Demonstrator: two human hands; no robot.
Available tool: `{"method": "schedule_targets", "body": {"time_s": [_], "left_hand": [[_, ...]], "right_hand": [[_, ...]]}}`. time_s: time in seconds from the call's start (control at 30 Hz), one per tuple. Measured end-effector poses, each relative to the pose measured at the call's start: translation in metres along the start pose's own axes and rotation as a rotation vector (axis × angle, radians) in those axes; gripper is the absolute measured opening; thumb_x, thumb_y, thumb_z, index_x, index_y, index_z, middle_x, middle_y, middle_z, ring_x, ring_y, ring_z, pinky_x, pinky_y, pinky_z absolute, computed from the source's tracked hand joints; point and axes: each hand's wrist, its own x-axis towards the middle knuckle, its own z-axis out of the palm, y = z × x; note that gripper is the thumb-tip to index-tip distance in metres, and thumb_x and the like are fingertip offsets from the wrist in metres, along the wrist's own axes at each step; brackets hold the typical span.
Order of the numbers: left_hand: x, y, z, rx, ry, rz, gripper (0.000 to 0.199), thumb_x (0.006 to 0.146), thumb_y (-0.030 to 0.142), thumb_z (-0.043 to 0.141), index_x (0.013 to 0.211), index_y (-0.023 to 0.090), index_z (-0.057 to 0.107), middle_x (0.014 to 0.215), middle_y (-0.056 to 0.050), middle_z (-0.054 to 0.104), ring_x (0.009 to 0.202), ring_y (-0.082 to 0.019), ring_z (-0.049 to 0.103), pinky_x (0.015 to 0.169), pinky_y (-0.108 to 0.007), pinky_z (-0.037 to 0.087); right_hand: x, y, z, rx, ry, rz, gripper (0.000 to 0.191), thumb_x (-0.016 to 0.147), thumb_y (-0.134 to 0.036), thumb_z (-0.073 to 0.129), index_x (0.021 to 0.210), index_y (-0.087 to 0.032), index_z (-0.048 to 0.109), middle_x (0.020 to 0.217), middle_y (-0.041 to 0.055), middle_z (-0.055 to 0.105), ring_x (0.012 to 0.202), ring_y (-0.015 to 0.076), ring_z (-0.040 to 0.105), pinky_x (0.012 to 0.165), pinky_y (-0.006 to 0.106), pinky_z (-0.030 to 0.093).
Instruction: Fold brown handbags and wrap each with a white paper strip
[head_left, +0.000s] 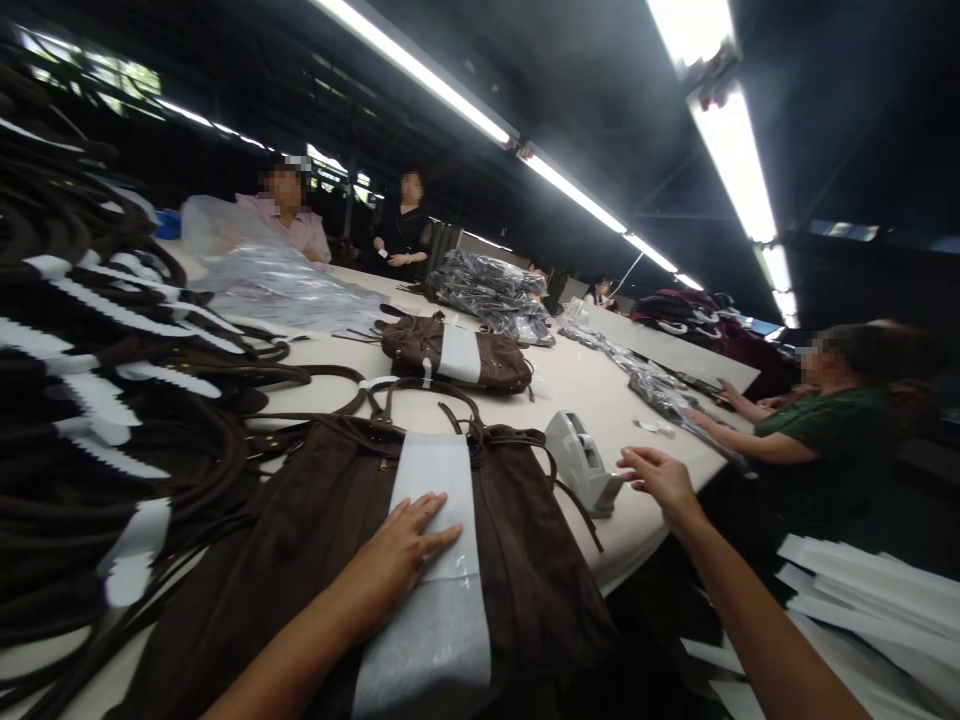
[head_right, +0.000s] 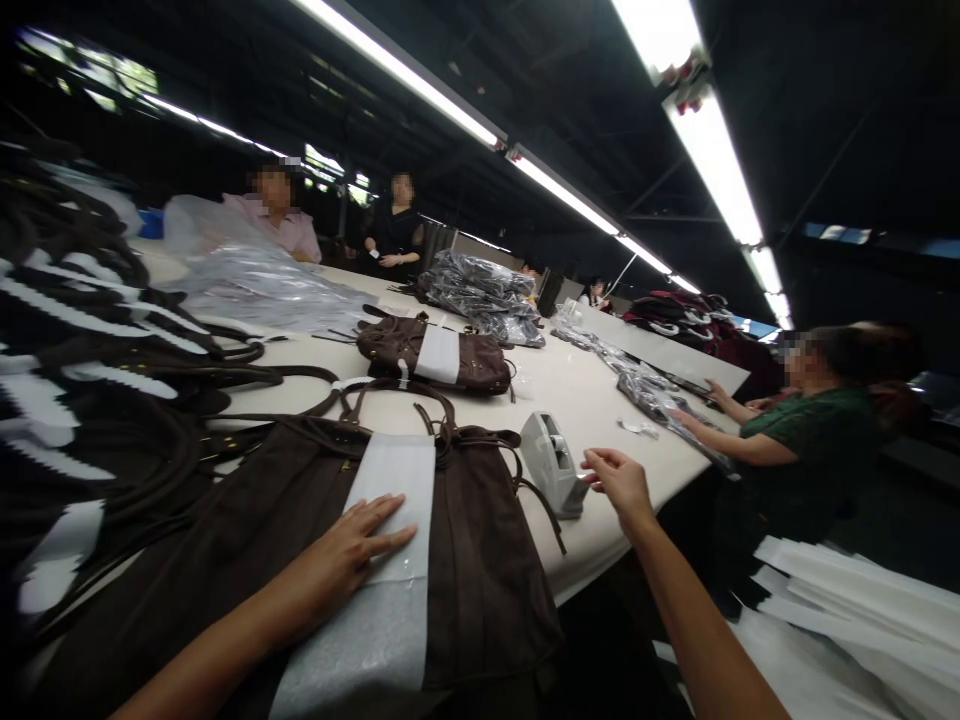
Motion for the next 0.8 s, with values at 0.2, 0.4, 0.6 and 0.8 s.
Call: {"method": "schedule_targets", "body": {"time_s": [0.2,0.4,0.6,0.8], "left_hand": [[-0.001,0.000,0.000,0.070,-0.010,0.027,0.067,0.079,0.000,0.047,0.132,0.041,0.052,0.152,-0.004,0.037,0.140,-0.027,0.033,0.113,-0.054,0.029],[0.008,-0.044,0.019,0.221,0.132,0.270,0.060,0.083,0.014,0.049,0.135,0.045,0.048,0.149,-0.001,0.040,0.132,-0.028,0.045,0.105,-0.046,0.043],[0.005,-0.035,0.020,0.227,0.263,0.239,0.061,0.079,0.009,0.041,0.127,0.042,0.058,0.145,0.001,0.047,0.130,-0.025,0.049,0.106,-0.044,0.041],[0.003,-0.027,0.022,0.254,0.298,0.203,0.061,0.078,0.006,0.038,0.121,0.042,0.063,0.141,0.001,0.052,0.129,-0.023,0.051,0.106,-0.042,0.042]], "right_hand": [[0.042,0.029,0.002,-0.066,-0.098,0.322,0.031,0.080,-0.040,0.067,0.093,-0.012,0.066,0.095,0.0134,0.069,0.069,0.0138,0.061,0.058,0.024,0.047],[0.055,0.040,-0.001,0.013,-0.266,0.427,0.035,0.085,-0.045,0.062,0.076,-0.013,0.072,0.092,0.0091,0.070,0.068,0.0097,0.055,0.063,0.022,0.043],[0.056,0.039,0.001,-0.019,-0.297,0.400,0.021,0.068,-0.036,0.076,0.072,-0.015,0.073,0.091,0.0061,0.071,0.078,0.0123,0.055,0.066,0.023,0.038],[0.046,0.030,0.006,-0.037,-0.158,0.207,0.023,0.060,-0.036,0.077,0.063,-0.014,0.072,0.071,0.0053,0.070,0.076,0.0168,0.057,0.068,0.028,0.038]]}}
